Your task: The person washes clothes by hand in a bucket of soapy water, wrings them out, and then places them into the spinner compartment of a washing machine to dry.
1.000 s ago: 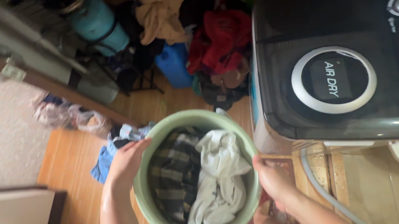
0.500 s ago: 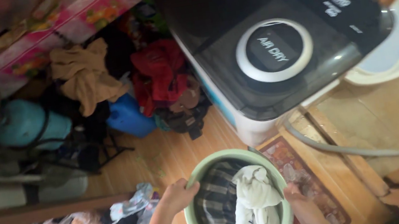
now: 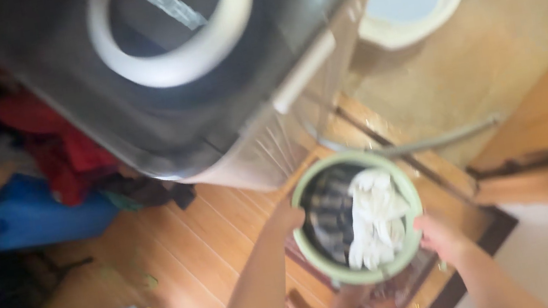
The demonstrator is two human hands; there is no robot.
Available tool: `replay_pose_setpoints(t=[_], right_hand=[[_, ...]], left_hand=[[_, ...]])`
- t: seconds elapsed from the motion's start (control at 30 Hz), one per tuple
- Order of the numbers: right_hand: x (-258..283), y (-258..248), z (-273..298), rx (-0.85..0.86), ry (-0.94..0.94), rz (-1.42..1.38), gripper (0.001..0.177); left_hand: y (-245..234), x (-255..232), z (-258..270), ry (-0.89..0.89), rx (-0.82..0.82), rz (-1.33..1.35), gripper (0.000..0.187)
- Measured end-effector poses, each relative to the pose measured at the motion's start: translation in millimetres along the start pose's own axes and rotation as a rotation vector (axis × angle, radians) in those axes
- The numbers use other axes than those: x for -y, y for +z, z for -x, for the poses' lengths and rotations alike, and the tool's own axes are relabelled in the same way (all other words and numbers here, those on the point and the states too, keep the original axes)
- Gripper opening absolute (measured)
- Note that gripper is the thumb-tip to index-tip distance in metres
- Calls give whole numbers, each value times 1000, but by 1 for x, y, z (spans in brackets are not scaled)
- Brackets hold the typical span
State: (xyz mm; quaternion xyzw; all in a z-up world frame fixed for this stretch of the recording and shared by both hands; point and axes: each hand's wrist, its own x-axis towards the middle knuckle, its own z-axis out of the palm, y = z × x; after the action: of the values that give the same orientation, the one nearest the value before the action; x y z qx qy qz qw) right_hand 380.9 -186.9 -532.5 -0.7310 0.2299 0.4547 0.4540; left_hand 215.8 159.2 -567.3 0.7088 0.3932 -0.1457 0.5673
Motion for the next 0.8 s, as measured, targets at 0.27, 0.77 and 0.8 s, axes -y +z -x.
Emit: replay_pose_setpoints(t=[0.27,0.77,0.8], right_hand=[[8,21,-34,-11,-107,-300,63],[345,147,314,388,-1097,-80,28],[358,160,337,336,-1087,82,29]], left_hand=[[26,-58,-65,-118,87,217,65],[-279,-331,238,513,-1361,-429,51],[-298,-313,229,159,-1165,-330,58]])
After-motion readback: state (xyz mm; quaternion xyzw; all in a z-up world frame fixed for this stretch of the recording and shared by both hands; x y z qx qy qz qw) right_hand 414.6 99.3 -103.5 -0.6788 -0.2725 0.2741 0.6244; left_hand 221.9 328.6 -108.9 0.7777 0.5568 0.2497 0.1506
